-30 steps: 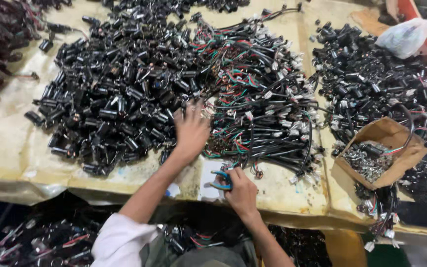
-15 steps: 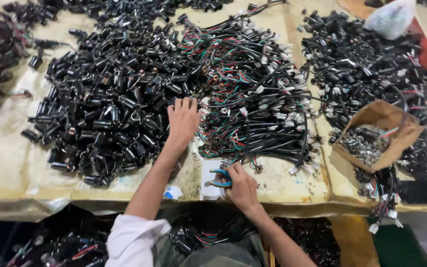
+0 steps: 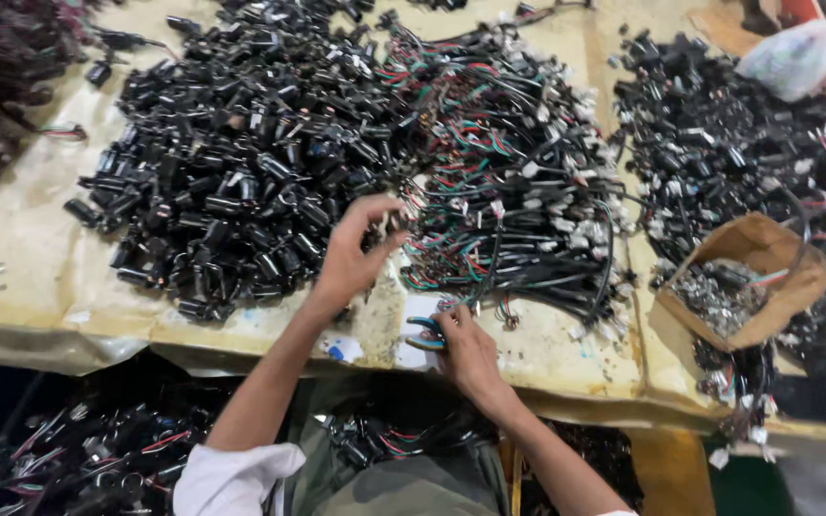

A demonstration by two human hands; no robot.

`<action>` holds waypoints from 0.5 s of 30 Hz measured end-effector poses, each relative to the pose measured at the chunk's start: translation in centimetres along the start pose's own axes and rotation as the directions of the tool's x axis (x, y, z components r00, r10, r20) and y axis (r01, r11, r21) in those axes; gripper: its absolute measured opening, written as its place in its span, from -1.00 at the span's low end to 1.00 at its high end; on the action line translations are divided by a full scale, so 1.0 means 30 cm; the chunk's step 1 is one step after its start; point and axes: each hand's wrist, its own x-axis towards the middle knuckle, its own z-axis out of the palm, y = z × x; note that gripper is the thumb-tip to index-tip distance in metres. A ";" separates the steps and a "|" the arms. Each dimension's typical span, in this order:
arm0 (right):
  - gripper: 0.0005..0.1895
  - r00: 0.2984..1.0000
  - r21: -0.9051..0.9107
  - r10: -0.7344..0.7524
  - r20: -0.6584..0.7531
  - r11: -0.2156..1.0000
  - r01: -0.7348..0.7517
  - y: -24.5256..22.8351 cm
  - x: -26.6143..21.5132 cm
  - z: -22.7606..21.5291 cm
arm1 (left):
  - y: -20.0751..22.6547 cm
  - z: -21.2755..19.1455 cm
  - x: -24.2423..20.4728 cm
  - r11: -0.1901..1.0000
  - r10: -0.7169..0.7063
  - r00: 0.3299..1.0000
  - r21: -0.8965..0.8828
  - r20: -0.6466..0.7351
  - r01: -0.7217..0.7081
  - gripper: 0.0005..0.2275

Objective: The person repeatedly picks up small black cylindrical electronic components with attached wires from a large pile on a table. Using a pair of pliers, they cut the wires near the component body and drop the separated parts onto the table. The process is continuous and repetitive throughout the clip.

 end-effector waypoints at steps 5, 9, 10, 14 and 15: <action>-0.61 1.000 -0.008 0.010 0.002 1.000 -0.010 0.037 0.052 0.019 | 0.072 0.014 -0.155 0.825 -0.080 0.960 -0.522 0.270 0.216 -0.69; -0.61 0.998 -0.037 0.059 0.039 0.998 -0.057 0.079 0.057 0.049 | 0.081 0.048 -0.230 0.718 -0.254 0.904 -0.559 0.344 0.415 -0.60; -0.61 0.999 -0.031 0.043 0.009 0.999 -0.043 0.079 0.051 0.055 | 0.088 0.049 -0.238 0.693 -0.260 0.896 -0.576 0.359 0.432 -0.58; -0.68 0.999 0.082 -0.008 -0.053 0.997 0.012 0.057 0.038 0.001 | 0.148 0.031 -0.260 0.715 -0.250 0.896 -0.554 0.367 0.426 -0.75; -0.69 0.999 0.138 -0.007 -0.053 0.990 0.014 0.048 0.032 -0.033 | 0.173 0.028 -0.275 0.739 -0.288 0.879 -0.496 0.380 0.456 -0.76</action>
